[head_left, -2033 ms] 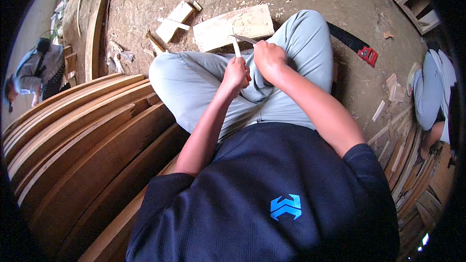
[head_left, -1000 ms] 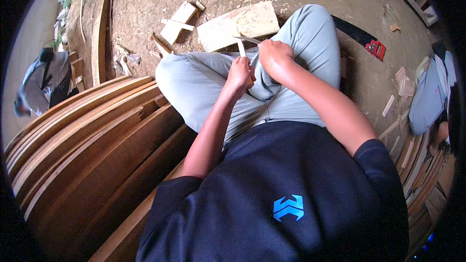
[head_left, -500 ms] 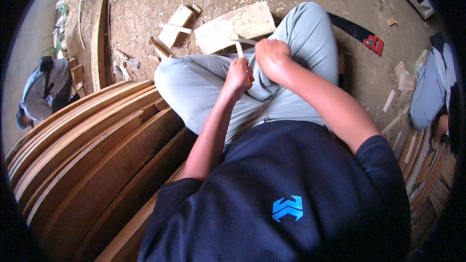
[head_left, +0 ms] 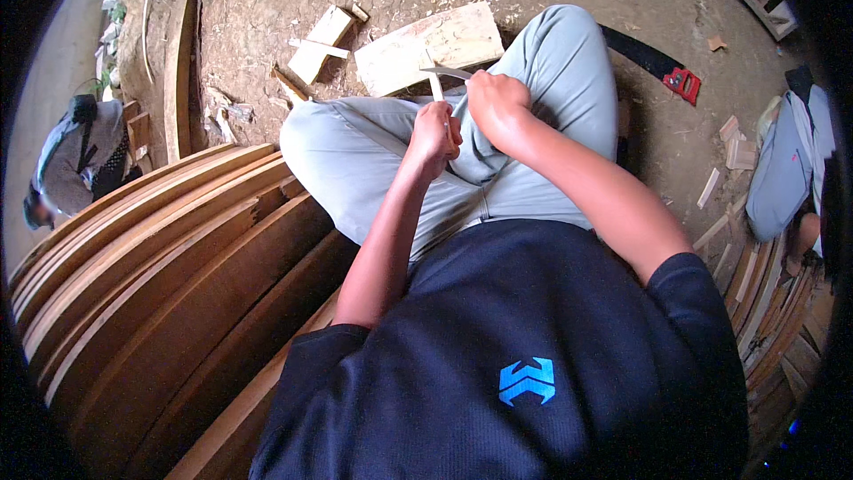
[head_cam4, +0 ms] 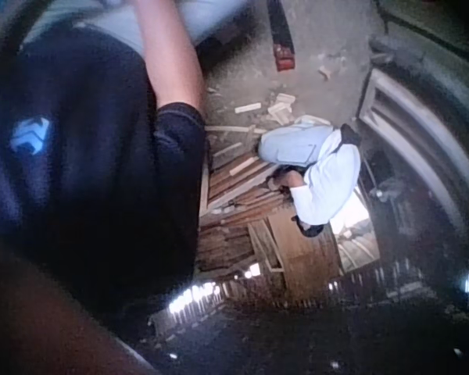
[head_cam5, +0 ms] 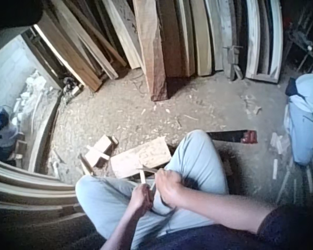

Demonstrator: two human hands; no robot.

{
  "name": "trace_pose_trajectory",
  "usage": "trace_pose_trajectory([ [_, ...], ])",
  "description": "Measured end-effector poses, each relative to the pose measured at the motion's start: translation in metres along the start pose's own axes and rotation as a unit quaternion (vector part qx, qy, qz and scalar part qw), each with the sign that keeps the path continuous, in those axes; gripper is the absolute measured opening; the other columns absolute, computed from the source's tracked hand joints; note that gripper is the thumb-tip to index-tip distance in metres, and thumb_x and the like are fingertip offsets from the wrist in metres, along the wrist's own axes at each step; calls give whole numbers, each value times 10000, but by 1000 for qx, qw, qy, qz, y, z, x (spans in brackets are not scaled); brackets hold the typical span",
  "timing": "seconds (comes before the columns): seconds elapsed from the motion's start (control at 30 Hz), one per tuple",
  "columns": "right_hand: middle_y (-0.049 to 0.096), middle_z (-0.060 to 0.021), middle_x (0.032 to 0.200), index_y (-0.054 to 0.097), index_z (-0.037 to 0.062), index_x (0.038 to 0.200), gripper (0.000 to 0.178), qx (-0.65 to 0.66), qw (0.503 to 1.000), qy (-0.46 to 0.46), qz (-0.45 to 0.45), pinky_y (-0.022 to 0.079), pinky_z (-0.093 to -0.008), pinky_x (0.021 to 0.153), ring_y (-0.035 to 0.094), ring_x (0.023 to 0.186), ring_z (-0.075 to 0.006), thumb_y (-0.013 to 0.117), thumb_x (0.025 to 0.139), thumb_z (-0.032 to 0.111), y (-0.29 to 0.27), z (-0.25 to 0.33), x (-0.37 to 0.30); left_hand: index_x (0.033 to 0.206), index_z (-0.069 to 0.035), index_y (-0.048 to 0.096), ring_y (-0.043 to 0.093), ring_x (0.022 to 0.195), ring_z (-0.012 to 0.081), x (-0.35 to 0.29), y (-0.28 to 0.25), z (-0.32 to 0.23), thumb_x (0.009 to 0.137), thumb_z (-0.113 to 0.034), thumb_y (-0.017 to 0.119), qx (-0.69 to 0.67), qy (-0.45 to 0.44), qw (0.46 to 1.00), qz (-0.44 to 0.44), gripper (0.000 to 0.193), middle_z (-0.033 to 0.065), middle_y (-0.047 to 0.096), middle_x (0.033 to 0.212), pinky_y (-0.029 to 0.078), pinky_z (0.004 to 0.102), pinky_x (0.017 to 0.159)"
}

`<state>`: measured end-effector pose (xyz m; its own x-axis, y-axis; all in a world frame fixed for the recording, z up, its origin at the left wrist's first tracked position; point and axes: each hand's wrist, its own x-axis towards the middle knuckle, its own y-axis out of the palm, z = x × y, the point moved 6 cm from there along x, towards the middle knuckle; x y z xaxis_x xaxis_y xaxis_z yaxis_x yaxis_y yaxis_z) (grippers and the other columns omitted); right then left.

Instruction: The person sits cross-legged and uses a knife to shave and shape a small wooden stick. They repeatedly scrape the stick's surface, occasionally rotating it to work different sides.

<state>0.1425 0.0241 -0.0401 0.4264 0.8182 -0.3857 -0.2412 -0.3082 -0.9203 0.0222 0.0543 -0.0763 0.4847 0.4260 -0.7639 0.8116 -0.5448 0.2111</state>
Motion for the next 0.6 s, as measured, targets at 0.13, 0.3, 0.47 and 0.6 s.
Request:
trace_pose_trajectory([
  [0.13,710,-120,857,718,89,830,155,37,999,12,-8,572,-355,620,709,790,-236,564,831,107,5,-8,3,862,-71,495,420,406,170,-3,-3,-3,901,-262,447,-24,-13,1000,10,201,54,453,550,285,308,339],
  [0.3,711,-117,870,710,80,851,176,39,997,-17,63,570,-363,644,705,822,-240,535,847,100,-33,-5,-42,858,-73,493,393,388,160,-2,-8,-1,900,-271,440,2,2,1000,24,209,48,439,534,279,308,338],
  [0.47,694,-153,809,665,49,844,268,41,998,-27,40,561,-376,630,698,765,-273,474,928,217,-33,-7,-53,847,-73,487,377,365,162,-1,-3,3,900,-270,422,13,10,1000,-13,214,49,430,523,275,311,328],
  [0.6,706,-109,874,701,84,840,151,20,999,-8,35,568,-346,637,703,836,-226,553,850,113,-25,-6,-41,839,-70,488,396,391,158,-2,-1,0,902,-257,414,29,10,1000,6,211,49,429,525,296,308,340],
])
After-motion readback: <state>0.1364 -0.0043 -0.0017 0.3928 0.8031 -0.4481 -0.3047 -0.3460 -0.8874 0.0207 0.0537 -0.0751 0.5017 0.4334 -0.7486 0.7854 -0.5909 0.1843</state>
